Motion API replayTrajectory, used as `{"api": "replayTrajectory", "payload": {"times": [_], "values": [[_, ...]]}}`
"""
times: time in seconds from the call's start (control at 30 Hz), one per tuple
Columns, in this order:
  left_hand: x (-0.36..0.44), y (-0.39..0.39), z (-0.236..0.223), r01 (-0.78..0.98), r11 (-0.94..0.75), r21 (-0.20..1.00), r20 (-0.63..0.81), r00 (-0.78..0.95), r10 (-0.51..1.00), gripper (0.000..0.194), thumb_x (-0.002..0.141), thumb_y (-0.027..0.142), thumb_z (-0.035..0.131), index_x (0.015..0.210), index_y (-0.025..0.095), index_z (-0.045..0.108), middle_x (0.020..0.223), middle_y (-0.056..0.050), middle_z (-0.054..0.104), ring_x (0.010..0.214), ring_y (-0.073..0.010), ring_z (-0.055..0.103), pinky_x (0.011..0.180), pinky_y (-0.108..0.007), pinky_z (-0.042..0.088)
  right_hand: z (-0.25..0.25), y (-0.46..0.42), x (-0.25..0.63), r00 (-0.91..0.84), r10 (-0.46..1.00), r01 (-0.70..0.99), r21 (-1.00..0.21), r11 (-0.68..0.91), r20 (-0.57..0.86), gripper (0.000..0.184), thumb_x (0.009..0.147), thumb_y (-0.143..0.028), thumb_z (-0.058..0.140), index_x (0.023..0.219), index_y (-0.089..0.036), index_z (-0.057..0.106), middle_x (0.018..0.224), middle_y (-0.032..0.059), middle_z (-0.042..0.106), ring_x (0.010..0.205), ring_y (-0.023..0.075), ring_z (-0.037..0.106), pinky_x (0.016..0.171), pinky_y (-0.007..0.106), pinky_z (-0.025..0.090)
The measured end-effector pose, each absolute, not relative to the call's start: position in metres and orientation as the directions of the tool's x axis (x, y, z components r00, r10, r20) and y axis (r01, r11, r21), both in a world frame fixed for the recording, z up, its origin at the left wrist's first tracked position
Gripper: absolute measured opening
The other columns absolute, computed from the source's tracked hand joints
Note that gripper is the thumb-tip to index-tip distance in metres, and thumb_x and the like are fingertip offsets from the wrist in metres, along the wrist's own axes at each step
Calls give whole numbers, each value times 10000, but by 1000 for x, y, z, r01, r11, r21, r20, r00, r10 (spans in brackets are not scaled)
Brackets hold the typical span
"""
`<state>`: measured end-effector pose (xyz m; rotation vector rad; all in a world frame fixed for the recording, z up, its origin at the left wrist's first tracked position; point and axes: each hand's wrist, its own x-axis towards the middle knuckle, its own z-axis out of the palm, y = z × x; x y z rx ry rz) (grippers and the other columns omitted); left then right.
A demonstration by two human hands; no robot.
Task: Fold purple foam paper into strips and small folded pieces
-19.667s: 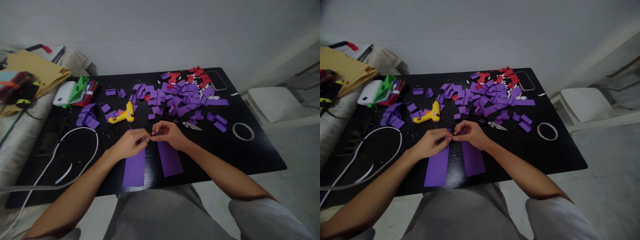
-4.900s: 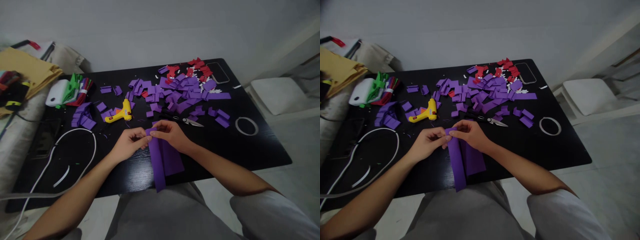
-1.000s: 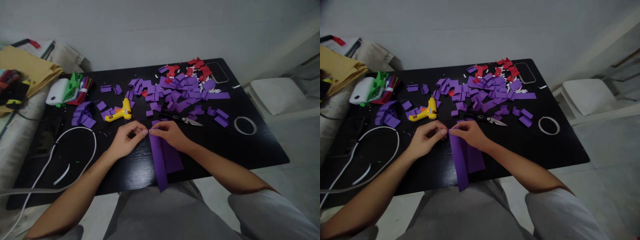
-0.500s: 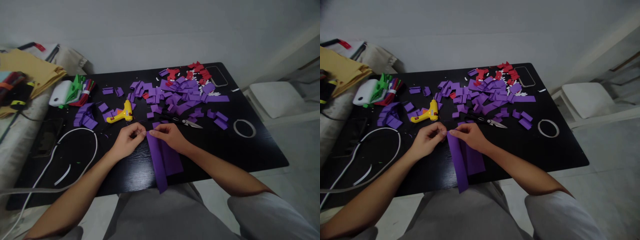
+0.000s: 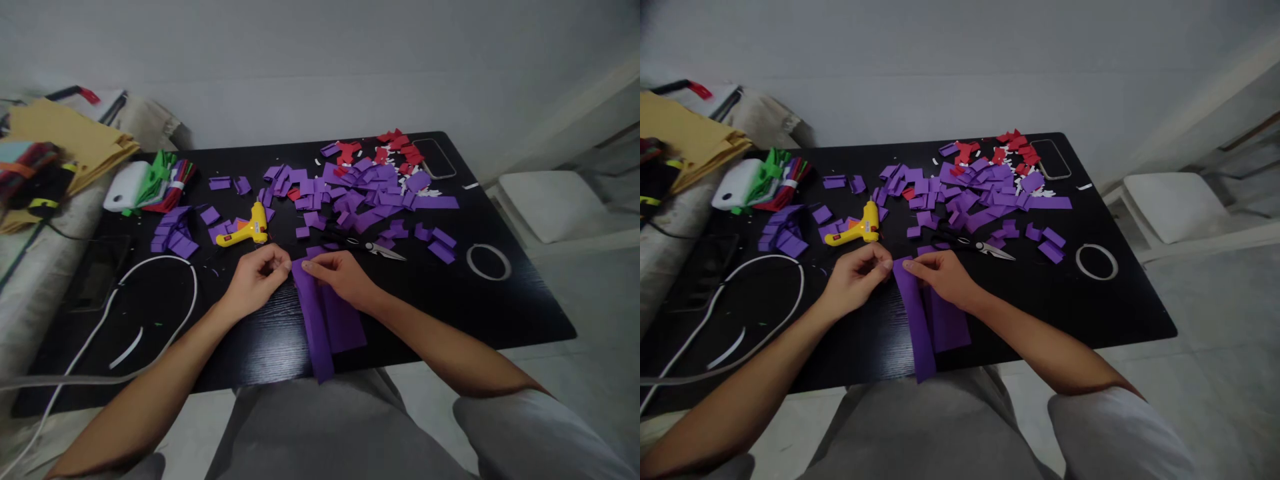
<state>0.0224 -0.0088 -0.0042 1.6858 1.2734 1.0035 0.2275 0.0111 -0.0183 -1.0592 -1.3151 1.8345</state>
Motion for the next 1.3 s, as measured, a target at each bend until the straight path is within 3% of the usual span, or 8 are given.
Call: {"api": "replayTrajectory", "payload": {"times": [0.13,0.33,0.43,0.57,0.73,0.8,1.03,1.3], "values": [[23,-9,-5,355,-182,917,125,178,976,180,902,306,641,779,174,625,631,26,565,579,-112,514,570,-236,412,-18,10,227,-428,881,-16,-973,-232,-203,346,806,-503,787,781,-158,792,656,-28,635,612,99,473,599,256,381],[21,-8,-8,330,-150,932,111,133,985,185,905,325,637,797,175,636,644,22,581,575,-117,532,575,-246,419,-15,7,226,-537,793,-98,-912,-397,-288,342,826,-514,787,821,-172,806,821,37,776,728,142,655,737,281,518],[19,-7,-8,347,-142,927,105,123,987,190,890,335,648,792,173,641,645,21,580,576,-120,535,575,-250,416,-15,7,227,-554,780,-96,-909,-405,-289,339,825,-504,796,799,-166,806,812,48,788,739,158,690,751,291,542],[14,-5,-5,347,-100,933,39,180,983,181,886,315,625,775,172,632,645,16,598,593,-130,570,589,-254,431,-17,8,227,-561,781,-61,-927,-370,-275,339,832,-495,791,795,-158,811,779,44,784,715,157,684,721,283,531],[23,-7,-2,327,-87,941,11,227,974,214,896,375,683,948,172,727,776,-10,691,704,-147,635,641,-251,474,-22,6,226,-562,774,1,-936,-353,-292,384,808,-537,801,813,-153,805,766,37,774,668,147,652,650,270,484],[28,-9,-2,306,-65,950,-3,215,977,225,888,395,702,886,172,738,776,-15,702,691,-142,633,631,-245,477,-22,5,225,-566,768,44,-941,-336,-301,391,798,-541,807,785,-151,800,715,28,756,624,137,624,621,264,467],[14,3,2,194,31,980,-23,-44,999,206,812,358,726,739,165,723,593,21,617,500,-103,517,491,-220,414,-11,6,229,-625,680,12,-876,-482,-382,384,775,-530,821,821,-149,813,806,71,807,741,186,736,759,308,563],[-12,19,0,145,44,988,-2,-277,961,162,778,299,679,676,173,683,589,16,610,490,-111,506,484,-234,402,-7,18,239,-643,649,-43,-828,-559,-406,351,737,-470,837,734,-122,787,738,79,784,663,176,730,687,295,581]]}}
